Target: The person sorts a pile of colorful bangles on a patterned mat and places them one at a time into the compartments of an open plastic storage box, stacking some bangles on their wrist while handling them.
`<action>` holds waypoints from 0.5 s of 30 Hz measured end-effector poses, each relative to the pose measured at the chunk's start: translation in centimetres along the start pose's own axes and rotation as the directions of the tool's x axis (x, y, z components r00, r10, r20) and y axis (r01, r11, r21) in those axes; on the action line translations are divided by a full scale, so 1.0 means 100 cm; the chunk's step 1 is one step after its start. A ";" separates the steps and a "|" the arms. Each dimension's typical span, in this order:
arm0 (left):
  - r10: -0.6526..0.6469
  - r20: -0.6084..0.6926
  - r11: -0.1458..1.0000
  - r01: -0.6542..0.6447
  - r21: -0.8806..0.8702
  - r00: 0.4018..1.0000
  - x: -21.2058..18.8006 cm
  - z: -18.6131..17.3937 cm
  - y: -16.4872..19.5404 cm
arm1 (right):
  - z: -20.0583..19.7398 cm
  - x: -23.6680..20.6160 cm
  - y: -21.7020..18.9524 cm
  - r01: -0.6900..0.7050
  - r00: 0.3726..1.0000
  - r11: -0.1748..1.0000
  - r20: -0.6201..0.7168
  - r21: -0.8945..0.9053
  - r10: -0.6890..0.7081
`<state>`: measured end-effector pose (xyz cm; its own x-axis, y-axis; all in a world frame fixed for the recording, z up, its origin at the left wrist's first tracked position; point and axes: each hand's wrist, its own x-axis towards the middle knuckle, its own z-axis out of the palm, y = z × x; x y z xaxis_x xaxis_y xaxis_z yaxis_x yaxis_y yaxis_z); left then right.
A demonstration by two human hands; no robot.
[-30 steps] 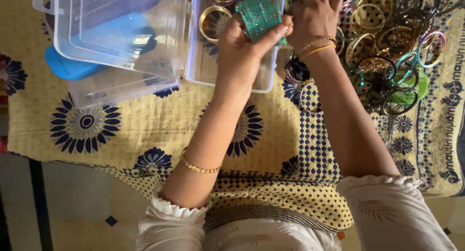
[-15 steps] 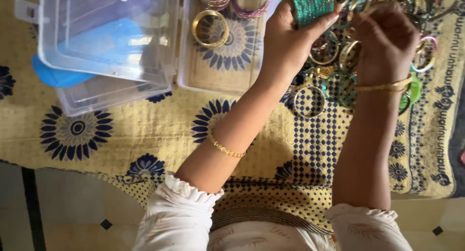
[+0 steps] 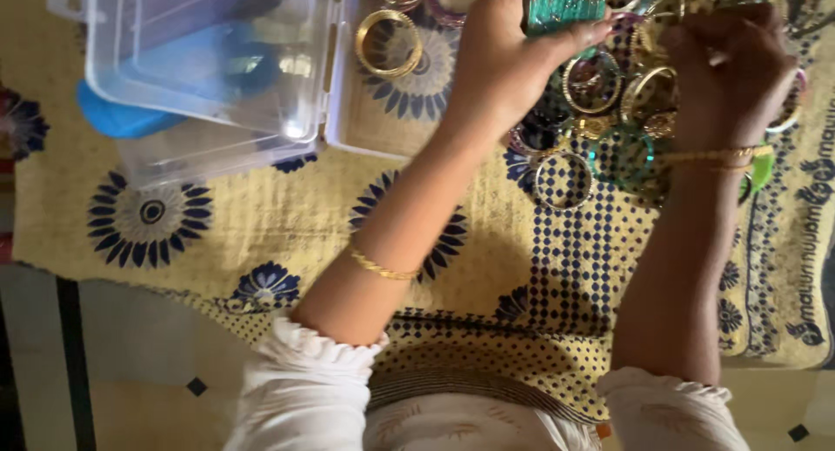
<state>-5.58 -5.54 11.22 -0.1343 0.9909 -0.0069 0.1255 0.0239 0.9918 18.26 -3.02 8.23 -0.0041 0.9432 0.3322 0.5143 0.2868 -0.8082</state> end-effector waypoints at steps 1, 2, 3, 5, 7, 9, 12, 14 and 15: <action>-0.074 0.046 0.990 0.068 0.123 0.996 0.001 -0.015 0.003 | -0.004 0.004 0.012 0.149 0.988 0.983 0.047 -0.108 -0.145; 0.040 0.051 0.975 -0.050 0.215 0.998 0.000 -0.029 0.005 | -0.003 0.006 0.023 0.227 0.973 0.954 0.089 -0.197 -0.214; 0.152 0.071 0.938 -0.166 0.304 0.986 0.002 -0.042 0.006 | -0.003 0.008 0.035 0.307 0.951 0.910 0.130 -0.279 -0.281; 0.412 0.082 0.780 -0.398 0.483 0.907 -0.001 -0.064 0.002 | 0.003 0.009 0.053 0.336 0.941 0.849 0.165 -0.408 -0.294; 0.679 0.097 0.502 -0.557 0.662 0.728 -0.005 -0.081 -0.008 | 0.010 0.007 0.064 0.398 0.917 0.773 0.186 -0.495 -0.353; 0.452 0.218 0.519 -0.454 0.725 0.865 -0.008 -0.081 -0.020 | 0.017 0.005 0.066 0.424 0.905 0.744 0.202 -0.517 -0.376; 0.286 0.317 0.436 -0.417 0.798 0.904 -0.010 -0.066 -0.041 | 0.022 0.002 0.059 0.388 0.921 0.781 0.226 -0.489 -0.316; 0.264 0.364 0.343 -0.440 0.830 0.893 -0.010 -0.054 -0.056 | 0.022 0.001 0.053 0.351 0.934 0.802 0.243 -0.483 -0.262; 0.261 0.387 0.289 -0.454 0.843 0.885 -0.012 -0.049 -0.063 | 0.022 0.002 0.051 0.373 0.926 0.783 0.254 -0.497 -0.279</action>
<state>-10.98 -7.55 5.61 0.2940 0.9339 0.2033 0.9257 -0.3312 0.1826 19.01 -1.05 3.14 -0.3656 0.8358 0.4096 0.8279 0.4931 -0.2672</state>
